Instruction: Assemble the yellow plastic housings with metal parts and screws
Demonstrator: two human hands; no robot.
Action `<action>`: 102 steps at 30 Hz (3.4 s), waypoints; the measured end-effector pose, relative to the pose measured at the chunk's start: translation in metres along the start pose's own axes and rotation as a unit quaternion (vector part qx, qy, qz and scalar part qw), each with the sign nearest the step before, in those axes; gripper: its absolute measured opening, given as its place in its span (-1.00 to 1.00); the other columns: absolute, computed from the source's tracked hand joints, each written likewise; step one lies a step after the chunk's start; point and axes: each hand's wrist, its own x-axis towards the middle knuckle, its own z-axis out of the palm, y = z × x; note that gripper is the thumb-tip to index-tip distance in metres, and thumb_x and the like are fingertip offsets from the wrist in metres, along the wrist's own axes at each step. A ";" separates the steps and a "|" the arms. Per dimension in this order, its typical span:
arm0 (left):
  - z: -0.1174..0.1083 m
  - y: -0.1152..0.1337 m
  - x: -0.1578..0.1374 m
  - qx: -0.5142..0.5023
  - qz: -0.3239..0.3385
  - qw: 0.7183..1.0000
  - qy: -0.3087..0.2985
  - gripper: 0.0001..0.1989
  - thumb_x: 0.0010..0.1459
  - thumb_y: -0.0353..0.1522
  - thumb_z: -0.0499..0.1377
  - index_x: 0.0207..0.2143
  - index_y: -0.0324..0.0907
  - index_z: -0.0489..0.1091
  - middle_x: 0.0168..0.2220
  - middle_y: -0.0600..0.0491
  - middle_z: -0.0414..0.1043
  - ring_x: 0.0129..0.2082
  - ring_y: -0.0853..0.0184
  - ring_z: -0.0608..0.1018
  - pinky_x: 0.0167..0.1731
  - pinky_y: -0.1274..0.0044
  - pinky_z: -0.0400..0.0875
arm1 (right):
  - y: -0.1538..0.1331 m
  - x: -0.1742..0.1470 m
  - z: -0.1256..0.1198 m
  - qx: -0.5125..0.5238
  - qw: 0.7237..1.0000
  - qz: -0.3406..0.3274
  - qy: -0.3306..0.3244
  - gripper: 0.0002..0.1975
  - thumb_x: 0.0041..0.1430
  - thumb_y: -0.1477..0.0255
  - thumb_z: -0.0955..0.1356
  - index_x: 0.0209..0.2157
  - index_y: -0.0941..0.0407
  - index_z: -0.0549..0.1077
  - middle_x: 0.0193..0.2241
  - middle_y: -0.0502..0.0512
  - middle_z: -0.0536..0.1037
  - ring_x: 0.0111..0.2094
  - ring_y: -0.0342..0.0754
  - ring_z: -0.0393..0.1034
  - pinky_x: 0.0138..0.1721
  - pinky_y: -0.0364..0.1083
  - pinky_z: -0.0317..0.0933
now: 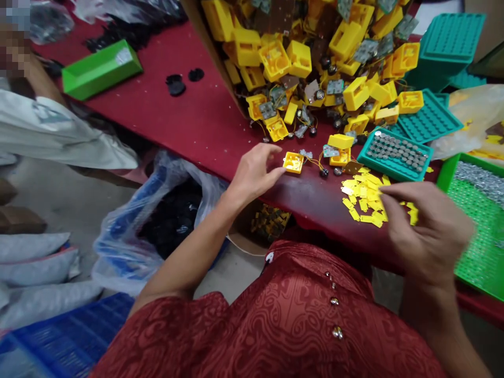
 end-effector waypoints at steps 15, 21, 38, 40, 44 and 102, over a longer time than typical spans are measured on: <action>0.023 0.021 0.004 -0.057 0.001 0.994 -0.092 -0.57 0.20 -0.23 0.39 0.04 -0.30 0.57 0.03 -0.18 0.62 0.05 0.07 0.59 0.14 0.30 0.45 | 0.011 0.026 0.134 -0.170 0.963 0.089 -0.189 -0.86 0.38 0.44 0.34 -0.14 0.20 0.52 -0.16 0.36 0.60 -0.11 0.18 0.39 0.00 0.10 0.32; 0.016 0.025 -0.006 -0.513 -0.248 0.789 -0.228 -0.58 0.42 -0.09 0.18 -0.10 -0.29 0.57 -0.24 -0.07 0.64 -0.41 0.41 0.57 -0.46 0.61 0.36 | 0.008 0.023 0.107 -0.139 0.960 0.104 -0.220 -0.75 0.32 0.50 0.32 -0.10 0.20 0.62 -0.17 0.28 0.65 -0.18 0.12 0.49 -0.10 0.04 0.33; 0.026 0.043 -0.029 -0.686 -0.389 0.552 -0.271 -0.48 0.52 -0.19 -0.04 0.17 -0.37 0.52 -0.20 -0.23 0.72 -0.46 0.36 0.62 -0.51 0.62 0.42 | 0.011 0.000 0.081 -0.014 0.979 0.141 -0.148 -0.79 0.36 0.42 0.35 -0.13 0.15 0.64 -0.13 0.24 0.69 -0.13 0.08 0.59 -0.01 0.05 0.47; 0.025 0.044 -0.028 -0.689 -0.405 0.540 -0.264 -0.49 0.51 -0.20 -0.04 0.16 -0.38 0.52 -0.23 -0.23 0.72 -0.48 0.36 0.62 -0.52 0.62 0.41 | 0.011 0.002 0.078 0.016 0.976 0.159 -0.145 -0.82 0.35 0.40 0.35 -0.19 0.13 0.61 -0.17 0.22 0.68 -0.16 0.07 0.59 -0.03 0.04 0.46; 0.024 0.047 -0.027 -0.692 -0.423 0.528 -0.254 -0.54 0.51 -0.21 -0.05 -0.02 -0.33 0.55 -0.33 -0.17 0.69 -0.54 0.39 0.59 -0.55 0.65 0.40 | 0.006 0.004 0.072 0.147 0.947 0.237 -0.161 -0.81 0.30 0.37 0.35 -0.19 0.10 0.62 -0.32 0.12 0.65 -0.36 -0.03 0.54 -0.16 0.00 0.47; -0.015 0.015 -0.031 -0.691 -0.347 0.610 -0.174 -0.59 0.30 -0.17 0.14 -0.19 -0.35 0.60 -0.42 -0.12 0.60 -0.60 0.42 0.52 -0.69 0.70 0.26 | 0.020 0.039 0.106 -0.135 0.951 -0.094 -0.261 -0.82 0.44 0.42 0.29 -0.08 0.15 0.52 -0.03 0.29 0.43 -0.06 0.13 0.30 -0.05 0.12 0.38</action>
